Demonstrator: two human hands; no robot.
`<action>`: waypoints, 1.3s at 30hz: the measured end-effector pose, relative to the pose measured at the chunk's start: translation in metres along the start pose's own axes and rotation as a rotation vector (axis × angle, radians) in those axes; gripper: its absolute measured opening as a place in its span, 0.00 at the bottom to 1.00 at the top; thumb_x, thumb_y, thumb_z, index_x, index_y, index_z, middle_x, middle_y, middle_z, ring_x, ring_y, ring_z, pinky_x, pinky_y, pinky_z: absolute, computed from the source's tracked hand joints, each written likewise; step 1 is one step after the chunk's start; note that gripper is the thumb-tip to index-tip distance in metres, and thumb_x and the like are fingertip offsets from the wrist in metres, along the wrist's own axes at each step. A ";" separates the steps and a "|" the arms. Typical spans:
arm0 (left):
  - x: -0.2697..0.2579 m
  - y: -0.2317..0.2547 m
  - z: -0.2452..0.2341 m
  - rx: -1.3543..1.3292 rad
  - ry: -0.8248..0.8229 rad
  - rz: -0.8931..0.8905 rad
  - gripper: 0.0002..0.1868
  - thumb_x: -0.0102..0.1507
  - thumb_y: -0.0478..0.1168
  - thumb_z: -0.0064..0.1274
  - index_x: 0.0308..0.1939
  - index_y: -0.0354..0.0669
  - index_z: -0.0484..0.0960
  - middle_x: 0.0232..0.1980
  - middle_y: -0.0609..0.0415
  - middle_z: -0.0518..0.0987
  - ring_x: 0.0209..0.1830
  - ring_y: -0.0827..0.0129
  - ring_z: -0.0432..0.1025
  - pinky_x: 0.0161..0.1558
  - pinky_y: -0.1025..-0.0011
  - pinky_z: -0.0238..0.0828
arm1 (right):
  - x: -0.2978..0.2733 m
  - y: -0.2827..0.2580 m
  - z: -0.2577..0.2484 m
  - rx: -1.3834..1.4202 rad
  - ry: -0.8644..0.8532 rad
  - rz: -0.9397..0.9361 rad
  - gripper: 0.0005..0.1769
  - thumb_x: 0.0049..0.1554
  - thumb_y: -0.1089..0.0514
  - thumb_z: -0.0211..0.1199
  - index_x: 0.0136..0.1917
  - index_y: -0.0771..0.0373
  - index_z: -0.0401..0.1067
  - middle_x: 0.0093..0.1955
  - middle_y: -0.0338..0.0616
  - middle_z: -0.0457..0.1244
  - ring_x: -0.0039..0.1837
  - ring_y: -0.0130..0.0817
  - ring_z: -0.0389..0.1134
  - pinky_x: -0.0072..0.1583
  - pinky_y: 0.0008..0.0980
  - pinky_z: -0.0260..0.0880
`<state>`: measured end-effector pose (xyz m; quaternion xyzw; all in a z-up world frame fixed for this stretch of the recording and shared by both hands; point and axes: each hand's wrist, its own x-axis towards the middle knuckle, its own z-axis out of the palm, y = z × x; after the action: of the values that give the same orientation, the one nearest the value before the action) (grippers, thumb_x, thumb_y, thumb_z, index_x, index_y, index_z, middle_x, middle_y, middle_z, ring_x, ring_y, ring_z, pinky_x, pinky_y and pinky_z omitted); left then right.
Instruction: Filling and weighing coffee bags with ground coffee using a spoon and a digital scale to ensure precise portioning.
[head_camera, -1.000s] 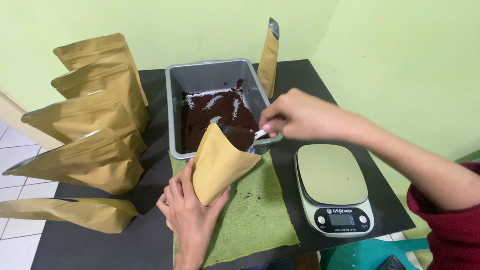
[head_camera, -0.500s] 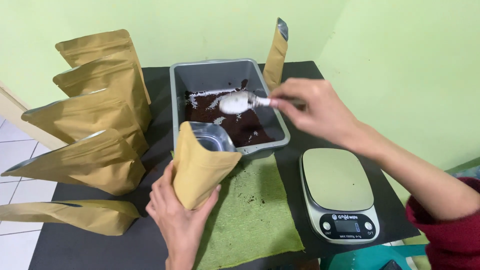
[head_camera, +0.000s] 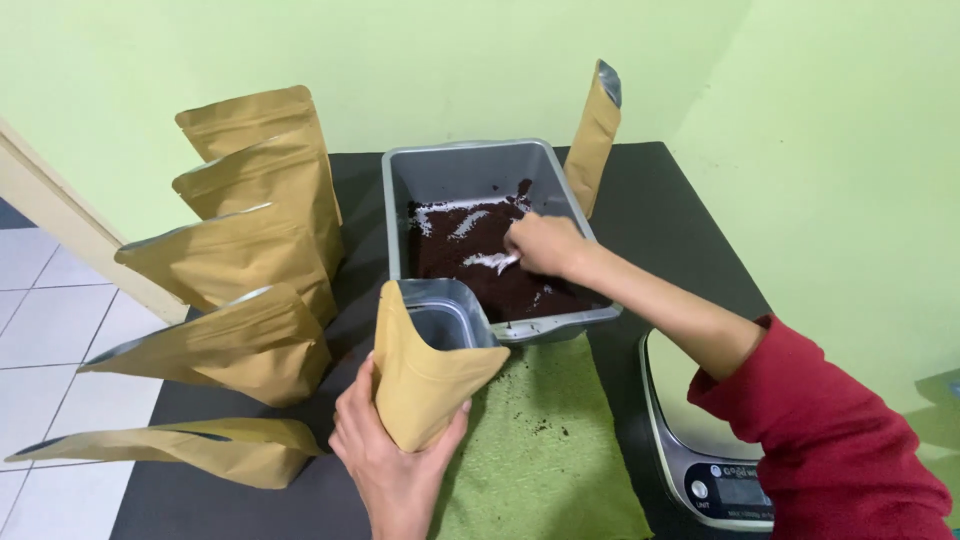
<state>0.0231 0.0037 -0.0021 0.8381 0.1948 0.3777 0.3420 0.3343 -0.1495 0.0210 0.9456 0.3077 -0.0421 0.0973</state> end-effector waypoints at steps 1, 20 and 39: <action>0.000 -0.001 0.002 0.015 0.015 0.009 0.55 0.42 0.58 0.73 0.70 0.47 0.68 0.61 0.52 0.74 0.62 0.55 0.69 0.58 0.52 0.60 | -0.001 -0.008 0.000 0.144 -0.040 -0.050 0.12 0.56 0.69 0.55 0.46 0.60 0.77 0.44 0.47 0.70 0.41 0.43 0.72 0.35 0.39 0.72; -0.004 0.001 0.003 0.058 -0.008 0.061 0.53 0.44 0.61 0.71 0.70 0.48 0.69 0.60 0.53 0.74 0.60 0.58 0.69 0.58 0.53 0.60 | -0.054 -0.009 -0.054 0.612 -0.173 -0.099 0.16 0.59 0.64 0.52 0.50 0.60 0.82 0.46 0.37 0.75 0.51 0.28 0.74 0.57 0.27 0.70; -0.004 0.018 0.001 0.150 -0.097 0.192 0.48 0.51 0.64 0.65 0.71 0.52 0.68 0.57 0.55 0.73 0.56 0.61 0.68 0.55 0.59 0.56 | -0.174 0.036 -0.168 0.455 -0.072 0.132 0.17 0.65 0.58 0.55 0.39 0.58 0.82 0.32 0.35 0.66 0.31 0.28 0.49 0.39 0.29 0.50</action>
<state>0.0224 -0.0113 0.0082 0.8933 0.1247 0.3522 0.2499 0.2184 -0.2426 0.2150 0.9591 0.2243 -0.1374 -0.1048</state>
